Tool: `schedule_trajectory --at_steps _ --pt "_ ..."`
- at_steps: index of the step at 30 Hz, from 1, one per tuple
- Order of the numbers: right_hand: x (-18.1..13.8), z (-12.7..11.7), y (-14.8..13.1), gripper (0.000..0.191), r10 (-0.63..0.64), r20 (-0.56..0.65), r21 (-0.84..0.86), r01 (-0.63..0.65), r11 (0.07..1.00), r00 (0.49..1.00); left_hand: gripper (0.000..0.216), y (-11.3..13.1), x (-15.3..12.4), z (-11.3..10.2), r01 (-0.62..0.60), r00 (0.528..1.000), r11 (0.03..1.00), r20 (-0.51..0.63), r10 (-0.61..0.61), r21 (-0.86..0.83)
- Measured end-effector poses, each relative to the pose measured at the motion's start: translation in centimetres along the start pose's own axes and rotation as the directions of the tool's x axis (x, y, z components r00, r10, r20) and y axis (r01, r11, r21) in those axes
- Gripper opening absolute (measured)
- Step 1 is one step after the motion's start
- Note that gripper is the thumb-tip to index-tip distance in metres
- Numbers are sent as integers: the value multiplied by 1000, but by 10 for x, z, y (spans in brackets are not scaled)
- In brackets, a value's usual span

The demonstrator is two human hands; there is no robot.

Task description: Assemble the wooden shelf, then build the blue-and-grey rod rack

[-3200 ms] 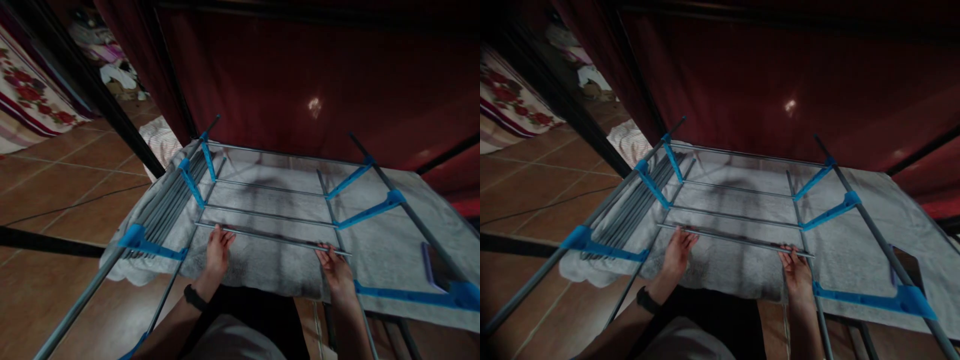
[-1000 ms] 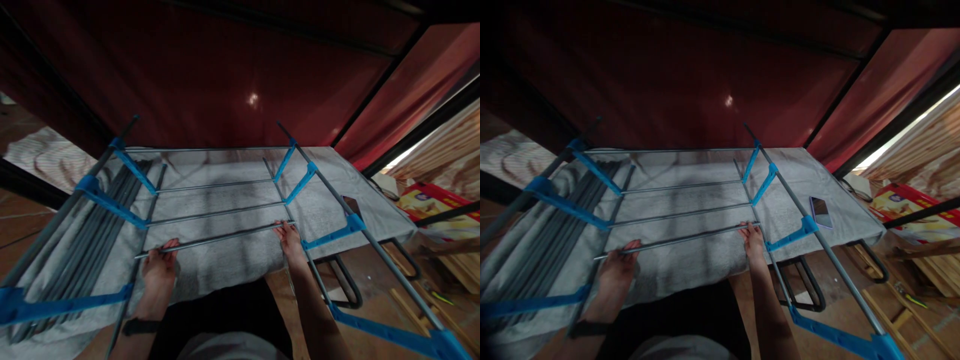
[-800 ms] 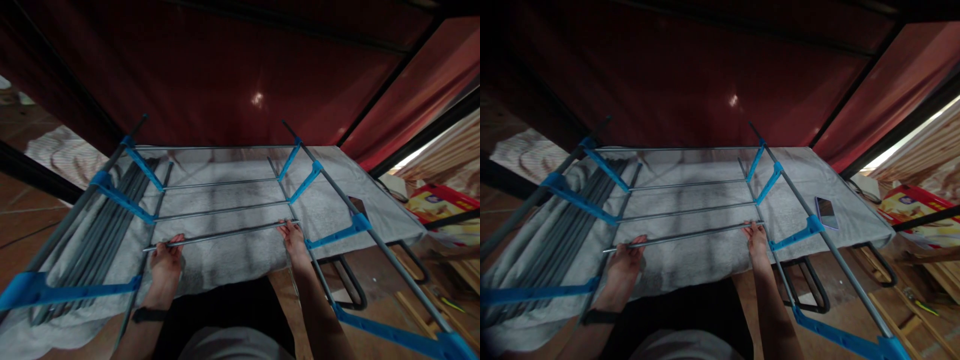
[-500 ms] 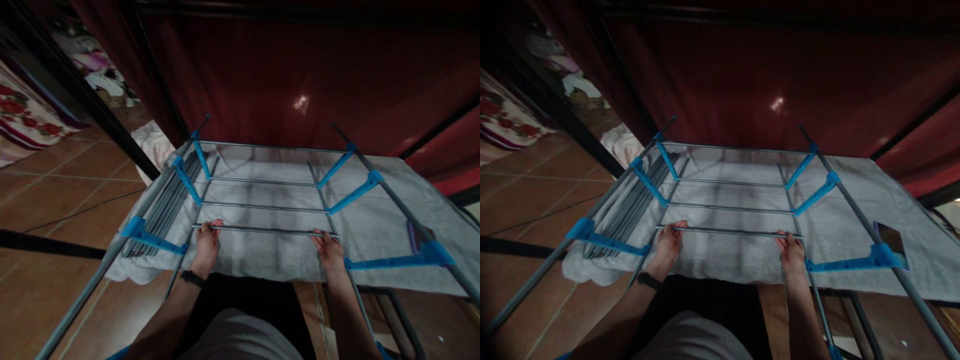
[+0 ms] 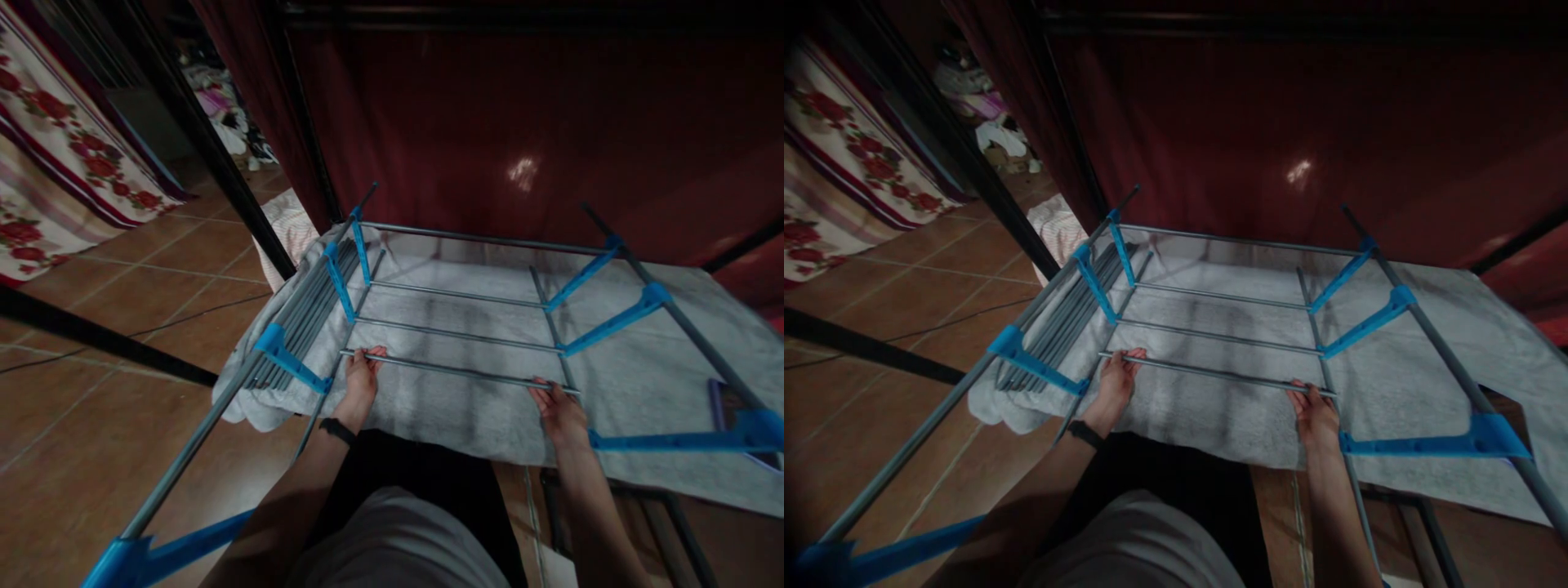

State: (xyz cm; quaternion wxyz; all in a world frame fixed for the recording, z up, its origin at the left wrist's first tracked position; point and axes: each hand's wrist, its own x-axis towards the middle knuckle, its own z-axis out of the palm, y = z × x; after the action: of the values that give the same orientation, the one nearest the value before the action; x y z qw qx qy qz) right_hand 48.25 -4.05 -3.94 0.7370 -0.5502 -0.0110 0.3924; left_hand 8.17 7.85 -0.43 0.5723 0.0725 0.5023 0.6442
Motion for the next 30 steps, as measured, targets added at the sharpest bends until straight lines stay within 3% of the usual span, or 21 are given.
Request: schedule_trajectory --at_steps 16,30 --pt "-13 17 -7 16 27 6 36 -27 999 1000 10 10 -3 4 40 999 999 38 -40 -3" --pt "-20 25 -5 28 -33 9 91 32 995 999 27 21 -12 13 64 998 993 -6 -64 101"
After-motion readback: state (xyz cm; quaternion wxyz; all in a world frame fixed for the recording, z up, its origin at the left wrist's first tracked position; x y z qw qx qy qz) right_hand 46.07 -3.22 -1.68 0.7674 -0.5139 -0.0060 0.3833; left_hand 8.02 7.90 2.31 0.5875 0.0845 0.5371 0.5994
